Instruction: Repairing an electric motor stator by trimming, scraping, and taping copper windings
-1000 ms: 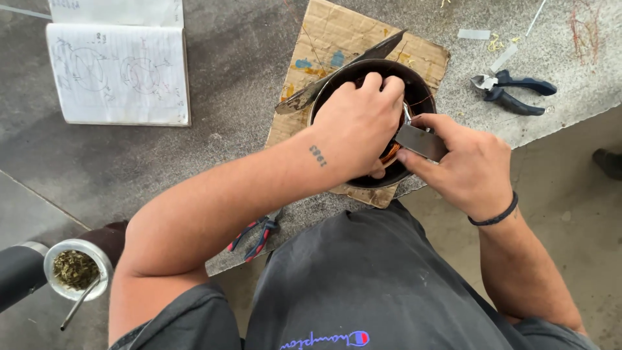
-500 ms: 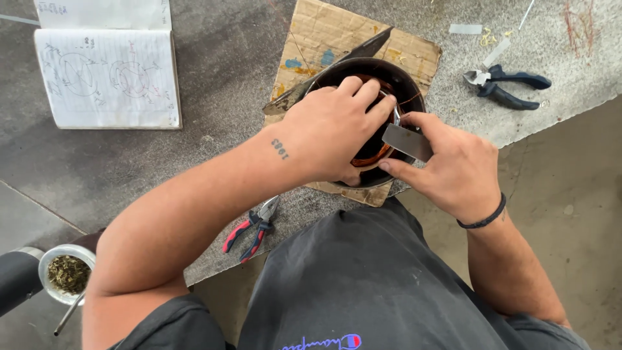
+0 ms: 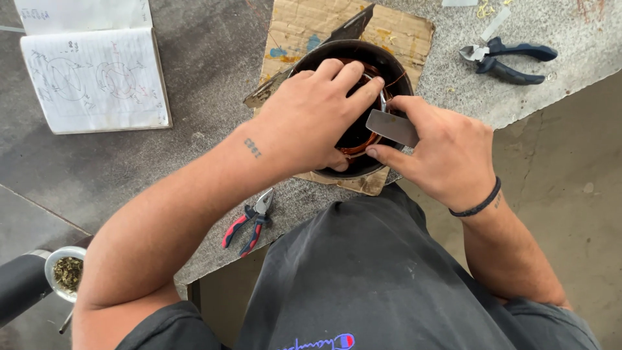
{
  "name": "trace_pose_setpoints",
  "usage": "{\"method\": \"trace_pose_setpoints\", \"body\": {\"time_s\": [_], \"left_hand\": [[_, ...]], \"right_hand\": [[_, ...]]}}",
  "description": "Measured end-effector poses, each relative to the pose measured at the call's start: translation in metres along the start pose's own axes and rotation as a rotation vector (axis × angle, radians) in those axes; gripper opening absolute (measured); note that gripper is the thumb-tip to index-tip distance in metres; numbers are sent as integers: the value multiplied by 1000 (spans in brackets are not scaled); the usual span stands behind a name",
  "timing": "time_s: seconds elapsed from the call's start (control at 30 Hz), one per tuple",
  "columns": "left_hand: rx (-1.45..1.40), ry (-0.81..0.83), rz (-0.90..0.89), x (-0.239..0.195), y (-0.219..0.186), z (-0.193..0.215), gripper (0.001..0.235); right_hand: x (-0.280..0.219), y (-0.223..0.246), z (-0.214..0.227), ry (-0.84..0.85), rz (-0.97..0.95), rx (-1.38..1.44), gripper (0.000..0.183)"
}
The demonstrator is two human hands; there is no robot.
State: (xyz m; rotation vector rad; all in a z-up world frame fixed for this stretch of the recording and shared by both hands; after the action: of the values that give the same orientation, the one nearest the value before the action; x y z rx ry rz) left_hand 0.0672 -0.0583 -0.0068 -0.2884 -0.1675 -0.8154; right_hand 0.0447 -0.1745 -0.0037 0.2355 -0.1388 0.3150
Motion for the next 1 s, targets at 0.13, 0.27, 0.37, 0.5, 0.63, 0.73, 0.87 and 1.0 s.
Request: {"method": "trace_pose_setpoints", "body": {"time_s": [0.13,0.27,0.37,0.5,0.63,0.73,0.87,1.0], "left_hand": [[-31,32,24,1,2,-1,93],[67,4,39,4,-2,2,87],[170,17,52,1,-6,-4,101],[157,-13,47,-1,-6,-1,99],[-64,26,36,-6,-4,11,93],[-151,-1,4,-13,-3,34,91],[-106,-75,-31,-30,3,60,93],[-194,-345,108,-58,23,86,54]], "right_hand": [[0,-3,-3,36,-33,21,57],[0,-2,-1,-3,-6,11,59],[0,-1,-1,-16,1,-15,61],[0,2,1,-27,16,-27,64],[1,0,3,-10,1,-24,64],[2,-1,4,19,-13,-7,71],[-1,1,3,18,14,-35,79],[-2,-1,-1,29,14,-79,73]]}}
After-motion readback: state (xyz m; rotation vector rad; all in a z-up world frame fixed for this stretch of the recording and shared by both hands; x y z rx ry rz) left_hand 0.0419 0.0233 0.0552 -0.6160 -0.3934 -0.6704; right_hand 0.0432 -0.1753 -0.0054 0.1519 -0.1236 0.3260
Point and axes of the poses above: each hand's wrist, its own x-axis towards the middle knuckle, its own z-axis out of the back of the hand, y = z × x, the point moved 10 cm from there along x, towards the middle knuckle, and after that the axes turned 14 degrees about -y, right-handed, at the moved point
